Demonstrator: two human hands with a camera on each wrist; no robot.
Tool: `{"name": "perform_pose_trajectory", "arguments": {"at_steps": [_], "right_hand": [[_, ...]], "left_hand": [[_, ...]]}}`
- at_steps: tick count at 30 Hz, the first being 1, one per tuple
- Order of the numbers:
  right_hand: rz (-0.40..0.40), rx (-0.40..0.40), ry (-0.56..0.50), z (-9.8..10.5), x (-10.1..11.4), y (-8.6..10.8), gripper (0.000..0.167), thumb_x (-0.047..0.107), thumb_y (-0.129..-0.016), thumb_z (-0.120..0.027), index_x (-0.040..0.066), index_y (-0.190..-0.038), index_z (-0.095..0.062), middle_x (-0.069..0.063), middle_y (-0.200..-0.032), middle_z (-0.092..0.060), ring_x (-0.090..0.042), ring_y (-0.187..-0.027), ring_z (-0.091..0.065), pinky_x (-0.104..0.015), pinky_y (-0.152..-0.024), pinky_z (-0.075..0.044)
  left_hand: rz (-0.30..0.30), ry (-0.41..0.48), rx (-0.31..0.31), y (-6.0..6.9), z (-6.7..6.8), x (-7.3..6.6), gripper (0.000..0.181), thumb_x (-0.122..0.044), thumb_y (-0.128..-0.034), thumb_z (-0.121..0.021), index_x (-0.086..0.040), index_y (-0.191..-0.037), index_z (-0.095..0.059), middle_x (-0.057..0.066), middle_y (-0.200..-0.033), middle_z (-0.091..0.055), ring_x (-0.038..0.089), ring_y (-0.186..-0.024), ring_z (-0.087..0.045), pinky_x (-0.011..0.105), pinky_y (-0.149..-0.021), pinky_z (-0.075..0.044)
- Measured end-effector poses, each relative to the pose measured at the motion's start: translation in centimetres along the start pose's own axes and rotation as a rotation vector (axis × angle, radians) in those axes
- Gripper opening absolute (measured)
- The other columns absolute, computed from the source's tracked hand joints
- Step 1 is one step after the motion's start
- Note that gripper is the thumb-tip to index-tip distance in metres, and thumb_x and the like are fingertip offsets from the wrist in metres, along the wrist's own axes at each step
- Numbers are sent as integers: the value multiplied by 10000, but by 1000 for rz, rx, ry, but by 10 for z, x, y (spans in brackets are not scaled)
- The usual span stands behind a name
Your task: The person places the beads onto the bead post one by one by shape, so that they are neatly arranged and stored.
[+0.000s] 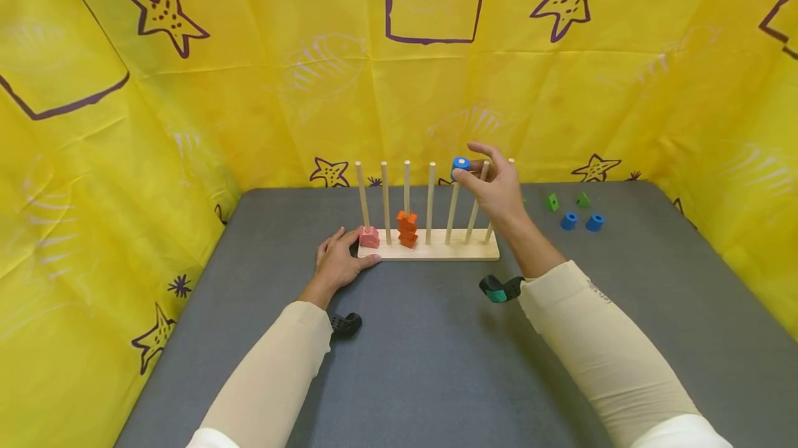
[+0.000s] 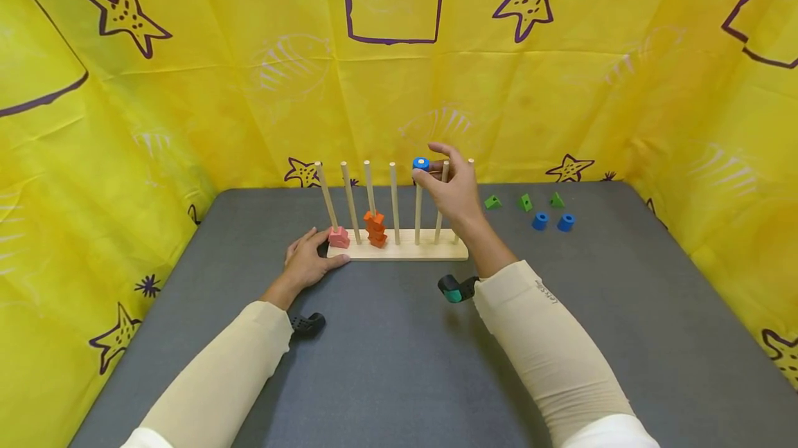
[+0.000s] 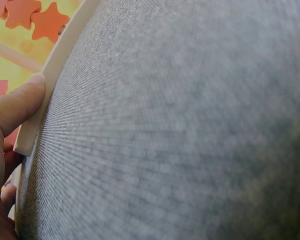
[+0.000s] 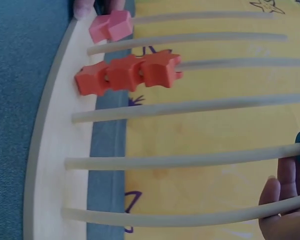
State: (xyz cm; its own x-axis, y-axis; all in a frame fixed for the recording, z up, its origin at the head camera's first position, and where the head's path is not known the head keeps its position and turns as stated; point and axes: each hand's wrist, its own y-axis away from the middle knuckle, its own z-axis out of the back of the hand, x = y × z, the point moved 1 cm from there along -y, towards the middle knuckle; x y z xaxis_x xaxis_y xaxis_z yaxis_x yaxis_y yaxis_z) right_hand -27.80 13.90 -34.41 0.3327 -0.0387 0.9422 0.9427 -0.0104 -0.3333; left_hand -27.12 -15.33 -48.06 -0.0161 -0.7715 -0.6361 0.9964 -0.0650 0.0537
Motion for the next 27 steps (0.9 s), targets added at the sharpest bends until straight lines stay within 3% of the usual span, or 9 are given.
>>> {"name": "perform_pose_trajectory", "arguments": {"at_steps": [6,15,21,27], "right_hand": [[-27,-8,-43,-1,-7,1,565,62,-862,-726,108,-1369,-481,-120,-1006,-591,-232,-952,-561,-341,-876,-468],[-70,-2,-52,-2,-22,6,386,99,-869,-730,-26,-1201,-581,-101,-1009,-612,-228,-960,-561,-347,-870,-470],[-122,-26,-115,-2,-35,12,302,104,-841,-763,-11,-1096,-650,-63,-982,-642,-221,-972,-564,-369,-898,-440],[-133,-69,-102,-5,-51,19,311,93,-824,-777,-24,-1082,-649,-43,-936,-649,-215,-929,-577,-351,-874,-454]], "left_hand": [[11,0,3,0,0,0,836,-451,-820,-751,-159,-1505,-372,143,-1506,-357,351,-1423,-108,577,-1097,-16],[21,-1,1,1,0,-1,833,-442,-823,-751,-160,-1507,-368,121,-1508,-362,339,-1428,-94,582,-1096,-18],[28,1,4,1,0,-1,829,-447,-824,-748,-169,-1507,-369,125,-1515,-346,353,-1425,-91,586,-1095,-26],[14,3,2,1,0,-1,826,-442,-825,-750,-154,-1503,-375,125,-1505,-366,325,-1429,-100,569,-1100,-10]]}}
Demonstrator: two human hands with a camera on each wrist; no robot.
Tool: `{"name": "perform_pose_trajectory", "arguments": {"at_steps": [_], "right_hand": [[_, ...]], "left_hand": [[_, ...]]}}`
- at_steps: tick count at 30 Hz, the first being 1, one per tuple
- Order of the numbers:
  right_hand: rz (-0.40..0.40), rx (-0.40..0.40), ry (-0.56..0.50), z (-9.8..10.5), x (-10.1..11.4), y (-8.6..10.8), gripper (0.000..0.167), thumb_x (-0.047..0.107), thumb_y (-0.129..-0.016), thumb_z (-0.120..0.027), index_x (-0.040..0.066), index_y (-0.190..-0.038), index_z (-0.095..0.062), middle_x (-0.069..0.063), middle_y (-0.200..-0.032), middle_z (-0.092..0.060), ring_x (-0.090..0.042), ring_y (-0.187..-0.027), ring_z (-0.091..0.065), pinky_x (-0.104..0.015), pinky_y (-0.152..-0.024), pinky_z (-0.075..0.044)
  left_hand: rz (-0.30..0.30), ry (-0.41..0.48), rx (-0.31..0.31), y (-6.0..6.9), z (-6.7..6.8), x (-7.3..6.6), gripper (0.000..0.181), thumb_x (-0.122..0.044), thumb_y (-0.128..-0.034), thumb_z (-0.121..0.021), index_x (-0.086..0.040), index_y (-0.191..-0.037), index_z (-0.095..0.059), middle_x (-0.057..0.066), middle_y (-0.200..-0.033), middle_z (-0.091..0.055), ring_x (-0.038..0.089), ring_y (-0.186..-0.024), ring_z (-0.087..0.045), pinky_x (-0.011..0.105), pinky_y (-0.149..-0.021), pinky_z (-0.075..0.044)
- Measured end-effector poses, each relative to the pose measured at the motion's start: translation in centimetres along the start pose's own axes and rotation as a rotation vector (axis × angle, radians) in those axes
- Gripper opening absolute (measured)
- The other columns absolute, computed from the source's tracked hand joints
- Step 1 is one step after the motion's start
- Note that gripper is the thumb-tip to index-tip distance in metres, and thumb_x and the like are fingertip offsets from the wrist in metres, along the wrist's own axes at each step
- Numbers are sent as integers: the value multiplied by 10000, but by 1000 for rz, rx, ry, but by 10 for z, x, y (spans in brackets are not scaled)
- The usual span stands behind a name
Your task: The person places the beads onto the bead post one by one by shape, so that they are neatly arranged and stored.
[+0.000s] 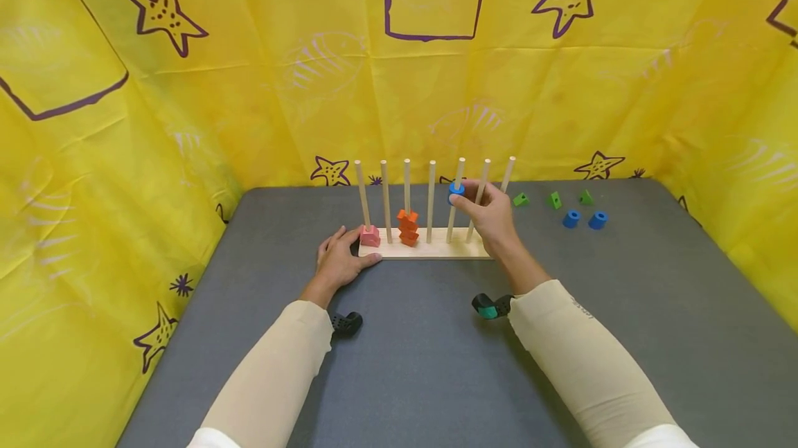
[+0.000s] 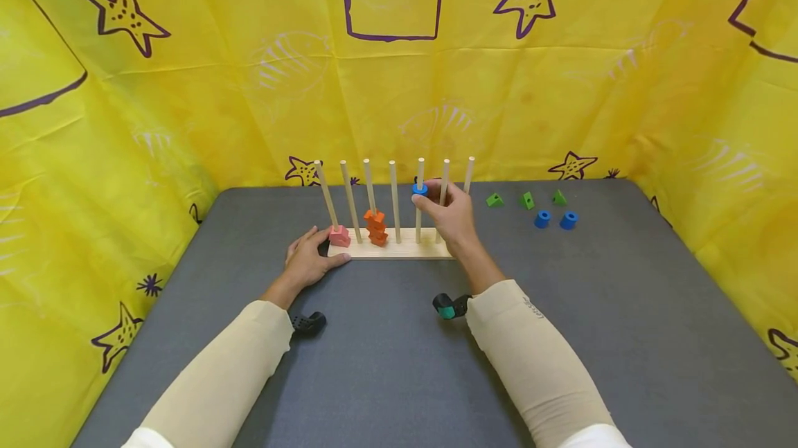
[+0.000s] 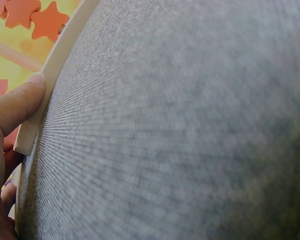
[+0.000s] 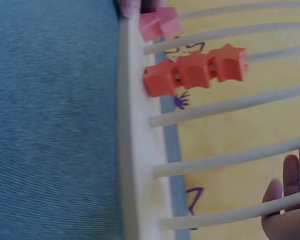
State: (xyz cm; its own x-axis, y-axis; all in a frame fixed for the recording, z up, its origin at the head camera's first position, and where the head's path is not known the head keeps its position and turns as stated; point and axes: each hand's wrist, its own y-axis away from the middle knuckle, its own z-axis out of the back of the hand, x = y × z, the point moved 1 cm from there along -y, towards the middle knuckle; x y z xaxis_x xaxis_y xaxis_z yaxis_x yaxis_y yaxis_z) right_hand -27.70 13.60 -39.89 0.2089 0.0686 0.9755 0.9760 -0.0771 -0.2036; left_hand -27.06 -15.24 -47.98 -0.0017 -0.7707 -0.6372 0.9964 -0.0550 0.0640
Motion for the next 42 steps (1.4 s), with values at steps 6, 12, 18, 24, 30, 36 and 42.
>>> {"name": "perform_pose_trajectory", "arguments": {"at_steps": [6,12,18,24,30,36,42], "right_hand": [[3,-16,13,-1,-21,5,286,36,-820,-760,-54,-1056,-626,-32,-888,-643,-188,-861,-587,-294,-813,-491],[-3,-29,18,-1,-34,7,288,42,-807,-771,-27,-1044,-623,-45,-894,-637,-183,-841,-589,-256,-757,-503],[-57,-40,14,-1,-46,12,304,44,-814,-768,-24,-1069,-618,-47,-906,-610,-180,-854,-559,-245,-746,-485],[-103,-55,22,-4,-50,18,336,10,-811,-757,-73,-1097,-599,-58,-901,-597,-167,-840,-545,-234,-721,-466],[-96,-56,92,-2,-66,20,324,13,-793,-771,-60,-1058,-600,-99,-915,-612,-191,-845,-560,-231,-682,-467],[-71,-17,224,1,-73,21,319,53,-787,-788,-38,-1028,-600,-162,-948,-624,-243,-856,-571,-241,-680,-472],[-28,2,254,1,-72,21,417,-12,-770,-777,-49,-1125,-561,-216,-1001,-631,-306,-927,-612,-231,-719,-493]], "left_hand": [[-1,-5,-1,0,0,0,837,-451,-813,-758,-151,-1499,-383,135,-1501,-368,325,-1426,-112,558,-1103,-14],[-7,-1,-3,-1,0,0,834,-454,-811,-759,-155,-1496,-390,130,-1500,-371,329,-1425,-113,558,-1102,-22],[-22,-7,-6,-1,0,2,834,-461,-812,-755,-151,-1495,-391,122,-1492,-386,312,-1426,-125,543,-1106,-21],[-21,-10,-8,-2,0,3,828,-456,-815,-754,-148,-1494,-394,136,-1499,-370,326,-1425,-124,554,-1103,-24],[-12,-6,-7,-1,0,1,830,-451,-811,-760,-150,-1493,-396,131,-1498,-375,323,-1424,-122,557,-1103,-23],[-4,-13,-3,-1,0,2,832,-456,-810,-759,-154,-1494,-395,136,-1497,-373,338,-1421,-125,560,-1103,-21],[-19,-14,-6,-1,0,2,829,-458,-810,-756,-147,-1491,-400,143,-1496,-373,335,-1421,-137,551,-1106,-19]]}}
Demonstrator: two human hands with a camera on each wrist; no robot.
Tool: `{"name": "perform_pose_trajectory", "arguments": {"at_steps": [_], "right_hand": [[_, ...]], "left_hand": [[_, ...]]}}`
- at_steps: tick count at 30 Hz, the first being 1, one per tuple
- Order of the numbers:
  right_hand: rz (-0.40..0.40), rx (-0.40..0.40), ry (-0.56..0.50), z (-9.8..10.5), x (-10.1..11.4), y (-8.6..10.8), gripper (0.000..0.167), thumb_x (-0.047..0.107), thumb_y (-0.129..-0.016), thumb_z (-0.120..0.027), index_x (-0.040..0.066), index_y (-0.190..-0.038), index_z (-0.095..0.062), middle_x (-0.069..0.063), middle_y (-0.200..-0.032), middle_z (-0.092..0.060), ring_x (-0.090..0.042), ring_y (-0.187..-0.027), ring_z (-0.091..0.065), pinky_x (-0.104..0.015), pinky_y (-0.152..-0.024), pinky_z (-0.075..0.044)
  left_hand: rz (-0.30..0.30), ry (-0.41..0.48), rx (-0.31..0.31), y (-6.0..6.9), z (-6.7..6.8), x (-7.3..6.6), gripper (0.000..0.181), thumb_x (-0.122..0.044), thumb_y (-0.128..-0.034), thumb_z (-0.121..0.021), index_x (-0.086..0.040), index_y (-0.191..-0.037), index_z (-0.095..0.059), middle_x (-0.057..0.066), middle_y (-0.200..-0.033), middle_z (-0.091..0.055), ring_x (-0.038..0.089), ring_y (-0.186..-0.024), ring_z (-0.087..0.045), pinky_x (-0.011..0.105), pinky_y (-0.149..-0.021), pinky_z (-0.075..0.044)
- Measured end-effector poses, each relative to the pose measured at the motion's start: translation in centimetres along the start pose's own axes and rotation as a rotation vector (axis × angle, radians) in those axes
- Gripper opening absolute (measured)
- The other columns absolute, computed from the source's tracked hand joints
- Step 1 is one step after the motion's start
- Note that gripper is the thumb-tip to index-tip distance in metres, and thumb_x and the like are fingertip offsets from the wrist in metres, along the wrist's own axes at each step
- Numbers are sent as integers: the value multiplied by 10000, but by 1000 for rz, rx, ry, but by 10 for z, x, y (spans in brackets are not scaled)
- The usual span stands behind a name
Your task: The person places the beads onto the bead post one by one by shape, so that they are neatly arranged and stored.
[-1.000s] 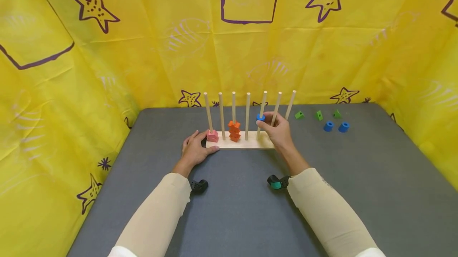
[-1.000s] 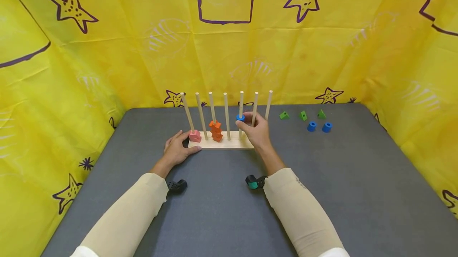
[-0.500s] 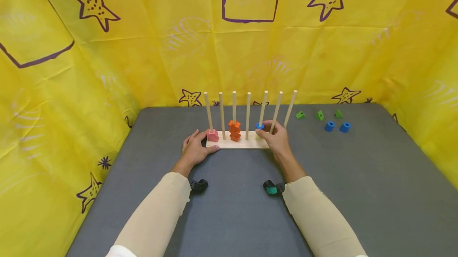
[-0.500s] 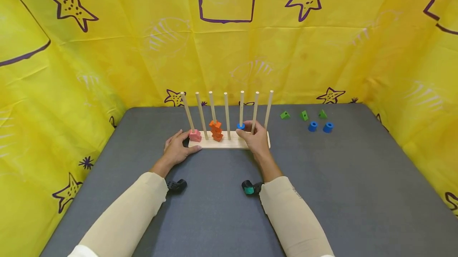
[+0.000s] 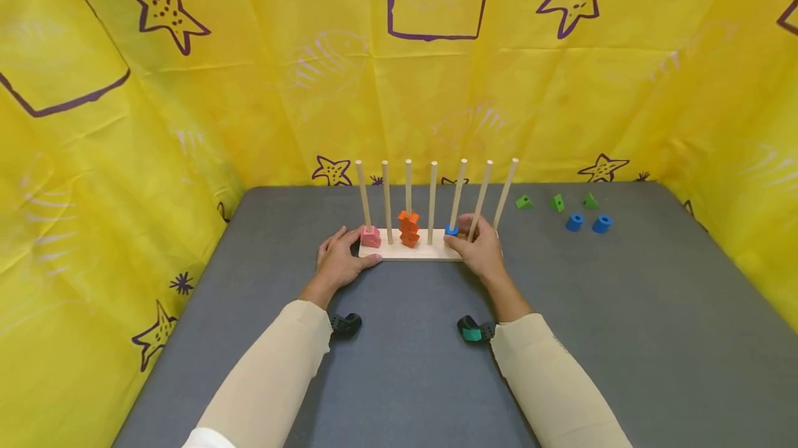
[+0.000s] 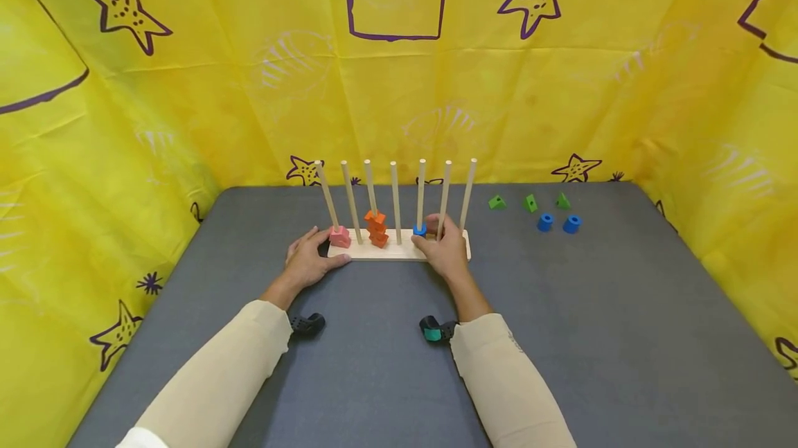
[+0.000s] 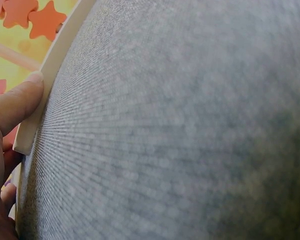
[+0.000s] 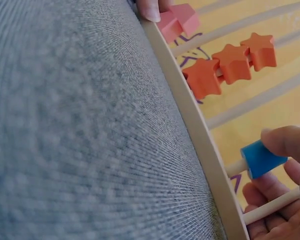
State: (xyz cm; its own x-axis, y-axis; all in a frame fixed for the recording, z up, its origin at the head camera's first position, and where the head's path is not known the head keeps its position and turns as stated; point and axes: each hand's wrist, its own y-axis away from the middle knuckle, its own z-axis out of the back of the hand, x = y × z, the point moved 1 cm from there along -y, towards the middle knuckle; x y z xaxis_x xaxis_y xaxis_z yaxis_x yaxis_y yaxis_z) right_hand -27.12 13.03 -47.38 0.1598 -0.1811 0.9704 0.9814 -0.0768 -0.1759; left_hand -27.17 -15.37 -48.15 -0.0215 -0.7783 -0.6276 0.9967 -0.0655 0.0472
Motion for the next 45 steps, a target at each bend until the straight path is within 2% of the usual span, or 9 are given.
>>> {"name": "perform_pose_trajectory", "arguments": {"at_steps": [6,13,24,28,34,40,45], "right_hand": [[-3,26,8,-2,-1,0,491,-31,-768,-767,-19,-1197,-529,-220,-1017,-646,-315,-925,-625,-244,-707,-503],[-23,17,65,0,0,0,520,-7,-766,-777,2,-1223,-528,-204,-1032,-652,-301,-934,-621,-272,-723,-491],[-13,20,32,1,0,1,534,-28,-786,-759,-55,-1255,-504,-240,-1067,-637,-335,-981,-618,-258,-727,-500],[-5,1,8,5,2,0,504,-5,-815,-737,-58,-1262,-511,-249,-1095,-643,-346,-1007,-618,-295,-798,-495],[38,-37,0,14,24,1,481,61,-850,-729,3,-1292,-549,-249,-1172,-623,-343,-1081,-605,-392,-938,-460],[148,-86,10,26,48,5,420,68,-870,-717,4,-1264,-583,-180,-1139,-652,-301,-1053,-624,-372,-920,-478],[258,-152,56,33,88,22,349,-3,-872,-687,-81,-1199,-595,-253,-1105,-642,-388,-1019,-617,-439,-895,-489]], "left_hand": [[-7,-12,-8,1,2,0,827,-448,-811,-760,-135,-1488,-403,137,-1493,-380,313,-1424,-141,536,-1110,-10],[9,11,-1,1,0,-1,839,-457,-802,-764,-149,-1492,-399,132,-1499,-372,330,-1424,-118,566,-1101,-28],[20,25,-3,0,-1,-1,841,-452,-800,-767,-159,-1495,-394,147,-1512,-344,368,-1415,-109,583,-1094,-34],[24,23,0,1,0,-1,836,-448,-805,-764,-160,-1496,-392,151,-1514,-337,372,-1414,-108,580,-1095,-33],[27,29,-1,1,1,-2,834,-446,-810,-759,-159,-1498,-386,139,-1510,-349,354,-1418,-106,564,-1101,-24],[34,25,6,1,1,-1,831,-452,-810,-759,-167,-1497,-390,129,-1511,-352,349,-1420,-101,567,-1100,-27],[26,18,6,0,0,0,825,-457,-812,-755,-170,-1496,-394,116,-1507,-363,333,-1425,-102,567,-1101,-27]]}}
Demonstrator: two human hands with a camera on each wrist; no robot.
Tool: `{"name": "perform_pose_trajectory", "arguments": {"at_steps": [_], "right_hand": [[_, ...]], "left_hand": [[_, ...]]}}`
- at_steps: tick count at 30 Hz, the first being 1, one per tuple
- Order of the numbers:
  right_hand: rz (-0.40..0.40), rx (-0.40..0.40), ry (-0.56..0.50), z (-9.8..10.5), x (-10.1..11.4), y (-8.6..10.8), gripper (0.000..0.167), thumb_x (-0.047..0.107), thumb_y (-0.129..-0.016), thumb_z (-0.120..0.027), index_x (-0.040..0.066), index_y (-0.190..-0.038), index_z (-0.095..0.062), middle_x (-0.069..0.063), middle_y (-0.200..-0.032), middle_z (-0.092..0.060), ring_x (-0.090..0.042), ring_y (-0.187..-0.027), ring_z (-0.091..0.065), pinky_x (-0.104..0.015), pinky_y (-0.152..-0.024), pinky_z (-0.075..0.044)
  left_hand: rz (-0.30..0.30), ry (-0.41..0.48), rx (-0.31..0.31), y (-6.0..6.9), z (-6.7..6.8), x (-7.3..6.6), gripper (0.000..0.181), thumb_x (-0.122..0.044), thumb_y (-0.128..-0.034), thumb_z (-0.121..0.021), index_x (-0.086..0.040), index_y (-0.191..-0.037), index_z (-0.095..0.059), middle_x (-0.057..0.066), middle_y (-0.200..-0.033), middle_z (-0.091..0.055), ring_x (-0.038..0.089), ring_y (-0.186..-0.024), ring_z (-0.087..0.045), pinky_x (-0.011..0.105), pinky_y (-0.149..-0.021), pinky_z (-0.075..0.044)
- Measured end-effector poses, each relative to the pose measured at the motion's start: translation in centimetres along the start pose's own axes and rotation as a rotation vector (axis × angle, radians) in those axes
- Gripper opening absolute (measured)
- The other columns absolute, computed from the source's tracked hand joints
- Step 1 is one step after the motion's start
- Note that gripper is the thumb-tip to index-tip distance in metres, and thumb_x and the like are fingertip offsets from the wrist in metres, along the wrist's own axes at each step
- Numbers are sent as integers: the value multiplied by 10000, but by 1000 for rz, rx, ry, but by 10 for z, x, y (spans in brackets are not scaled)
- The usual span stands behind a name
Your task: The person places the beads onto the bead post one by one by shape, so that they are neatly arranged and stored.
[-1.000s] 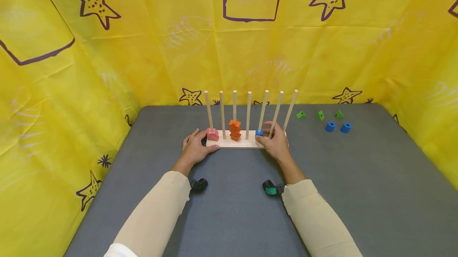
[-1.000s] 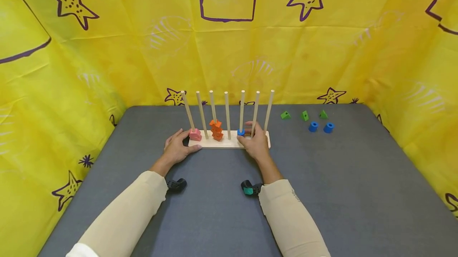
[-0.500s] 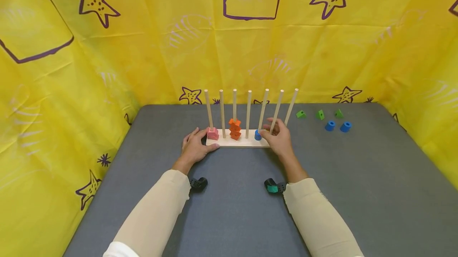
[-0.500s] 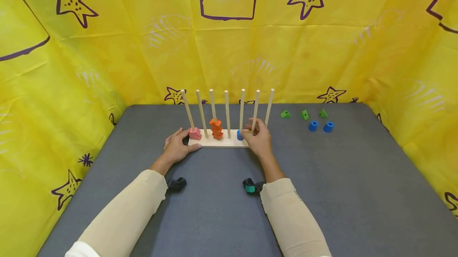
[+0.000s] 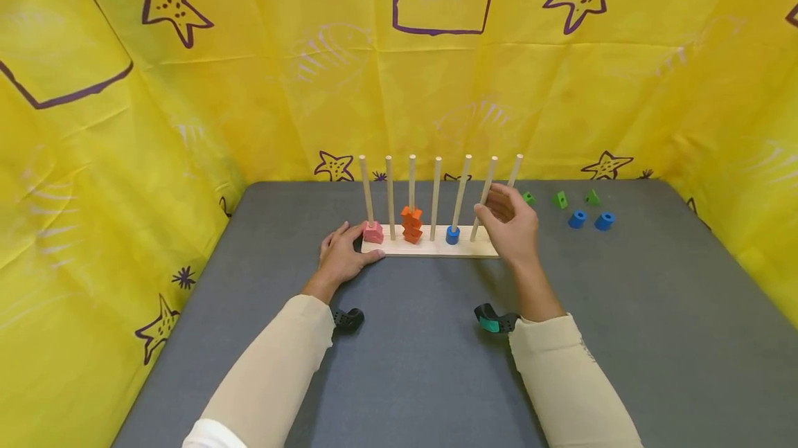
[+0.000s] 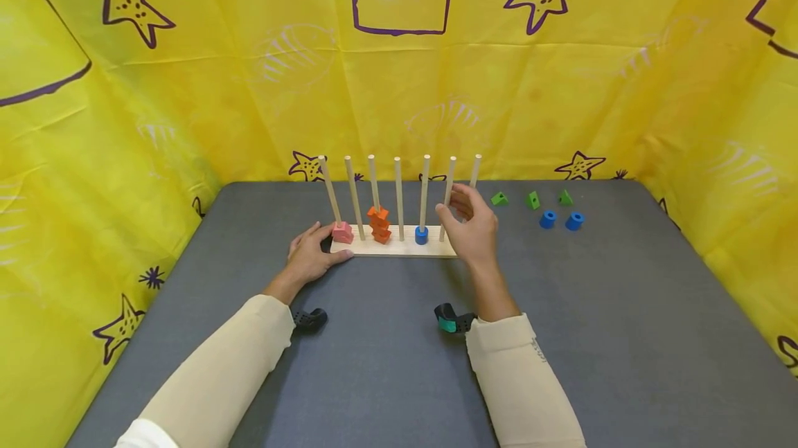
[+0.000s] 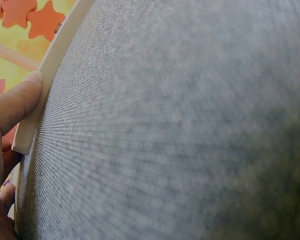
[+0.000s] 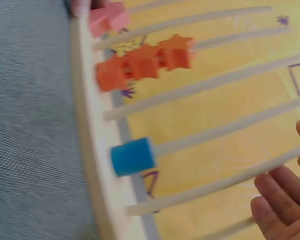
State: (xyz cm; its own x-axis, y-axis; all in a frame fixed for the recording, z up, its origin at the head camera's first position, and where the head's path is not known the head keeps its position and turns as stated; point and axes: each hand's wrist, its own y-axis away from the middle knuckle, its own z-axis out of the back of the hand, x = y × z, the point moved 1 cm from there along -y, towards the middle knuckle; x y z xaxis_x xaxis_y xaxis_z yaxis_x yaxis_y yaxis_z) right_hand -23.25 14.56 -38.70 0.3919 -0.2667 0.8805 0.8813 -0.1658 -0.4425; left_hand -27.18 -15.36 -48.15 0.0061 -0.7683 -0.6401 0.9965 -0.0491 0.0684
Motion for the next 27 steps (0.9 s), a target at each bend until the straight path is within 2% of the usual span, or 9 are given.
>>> {"name": "perform_pose_trajectory", "arguments": {"at_steps": [1,6,8,12,18,21,24,27], "right_hand": [[19,-15,12,2,9,1,332,-21,-873,-676,-99,-1185,-596,-274,-1099,-636,-400,-1006,-615,-429,-889,-492],[103,-135,-2,21,36,4,239,-58,-862,-664,-153,-1076,-614,-298,-1027,-636,-187,-887,-637,-250,-789,-495],[132,-197,-43,32,36,2,231,-61,-854,-670,-159,-1056,-618,-269,-997,-646,-117,-842,-623,-226,-751,-487],[154,-300,-79,53,26,-6,244,-31,-838,-703,-122,-1057,-646,-168,-974,-665,-147,-847,-623,-230,-734,-489],[151,-373,-35,82,11,-22,287,12,-825,-725,-63,-1095,-665,-125,-1006,-643,-210,-928,-591,-238,-737,-465],[125,-397,-12,95,0,-30,304,42,-834,-721,-27,-1124,-665,-84,-1035,-626,-209,-974,-564,-250,-749,-439],[53,-410,0,105,-13,-39,311,76,-844,-720,22,-1146,-665,-49,-1062,-612,-186,-999,-543,-256,-774,-426],[-80,-396,32,111,-26,-44,321,129,-862,-716,103,-1177,-655,-6,-1092,-592,-159,-1022,-525,-250,-801,-418]], "left_hand": [[-3,-3,0,0,0,0,823,-457,-813,-755,-168,-1495,-396,116,-1503,-369,330,-1426,-106,565,-1101,-25],[-18,1,-1,1,-4,-1,812,-451,-807,-762,-165,-1484,-417,100,-1484,-403,299,-1427,-127,543,-1108,-36],[-22,7,-2,2,-6,-2,809,-447,-804,-766,-165,-1481,-424,91,-1482,-409,289,-1426,-136,540,-1108,-48],[-21,8,-6,4,-8,-3,809,-443,-799,-772,-158,-1475,-433,92,-1477,-417,288,-1425,-145,548,-1104,-58],[-37,2,-18,4,-6,-3,802,-440,-800,-771,-156,-1472,-438,83,-1465,-435,261,-1429,-150,523,-1112,-36],[-44,4,-18,3,-5,-3,804,-440,-797,-771,-161,-1473,-437,86,-1467,-432,258,-1430,-148,511,-1114,-26],[-43,2,-26,3,-3,-2,805,-436,-795,-774,-161,-1473,-437,85,-1466,-433,257,-1430,-149,508,-1115,-25],[-33,-6,-28,2,-1,-1,806,-444,-797,-771,-167,-1475,-434,75,-1469,-432,252,-1430,-147,509,-1114,-29]]}}
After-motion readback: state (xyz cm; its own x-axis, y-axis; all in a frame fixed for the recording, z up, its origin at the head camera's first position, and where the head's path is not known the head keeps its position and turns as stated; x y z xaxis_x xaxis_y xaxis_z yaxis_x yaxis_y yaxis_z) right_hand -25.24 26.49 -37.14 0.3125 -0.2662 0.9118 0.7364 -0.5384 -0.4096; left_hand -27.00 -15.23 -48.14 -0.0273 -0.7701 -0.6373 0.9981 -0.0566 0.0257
